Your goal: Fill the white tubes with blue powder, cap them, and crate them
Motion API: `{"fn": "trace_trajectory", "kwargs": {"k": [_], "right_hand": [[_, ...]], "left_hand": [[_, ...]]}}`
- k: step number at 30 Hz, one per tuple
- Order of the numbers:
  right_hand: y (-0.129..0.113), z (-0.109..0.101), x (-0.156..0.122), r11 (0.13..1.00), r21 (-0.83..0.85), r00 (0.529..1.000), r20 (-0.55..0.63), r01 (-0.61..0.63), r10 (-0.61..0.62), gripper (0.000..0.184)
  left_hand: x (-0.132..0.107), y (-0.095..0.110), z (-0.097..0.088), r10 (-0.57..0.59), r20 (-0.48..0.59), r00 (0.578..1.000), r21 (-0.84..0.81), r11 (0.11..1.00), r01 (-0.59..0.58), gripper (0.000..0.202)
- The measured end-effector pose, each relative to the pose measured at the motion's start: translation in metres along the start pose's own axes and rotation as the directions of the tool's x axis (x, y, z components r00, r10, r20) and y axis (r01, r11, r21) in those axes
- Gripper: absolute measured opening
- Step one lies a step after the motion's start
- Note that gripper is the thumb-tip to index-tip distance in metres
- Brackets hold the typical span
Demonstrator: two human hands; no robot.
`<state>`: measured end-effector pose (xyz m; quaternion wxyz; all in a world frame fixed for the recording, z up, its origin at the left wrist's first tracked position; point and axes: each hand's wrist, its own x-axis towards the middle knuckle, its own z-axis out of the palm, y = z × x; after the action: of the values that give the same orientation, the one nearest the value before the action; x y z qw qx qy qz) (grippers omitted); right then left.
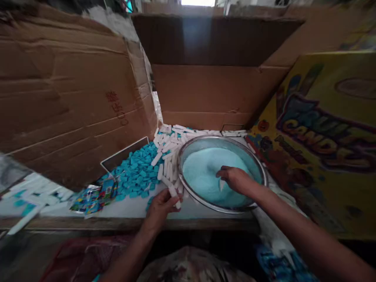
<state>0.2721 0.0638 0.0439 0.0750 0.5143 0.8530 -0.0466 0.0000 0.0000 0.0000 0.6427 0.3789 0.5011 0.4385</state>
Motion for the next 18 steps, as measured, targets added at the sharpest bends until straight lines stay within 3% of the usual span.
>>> {"fn": "trace_trajectory", "kwargs": {"k": [4,11,18], "right_hand": [[0.016,0.004,0.012,0.992,-0.047,0.98,0.167,0.12,-0.111,0.036],[0.021,0.021,0.01,0.982,-0.098,0.972,0.185,0.164,-0.144,0.027],[0.024,0.029,-0.01,0.976,-0.061,0.961,0.197,0.21,-0.195,0.027]], "left_hand": [[-0.002,-0.007,-0.002,-0.009,0.019,1.0,-0.004,1.0,0.009,0.037],[-0.007,-0.016,-0.02,-0.044,-0.085,0.995,-0.027,0.999,0.042,0.038],[-0.006,-0.016,-0.013,-0.075,-0.079,0.994,-0.042,0.996,0.072,0.042]]}}
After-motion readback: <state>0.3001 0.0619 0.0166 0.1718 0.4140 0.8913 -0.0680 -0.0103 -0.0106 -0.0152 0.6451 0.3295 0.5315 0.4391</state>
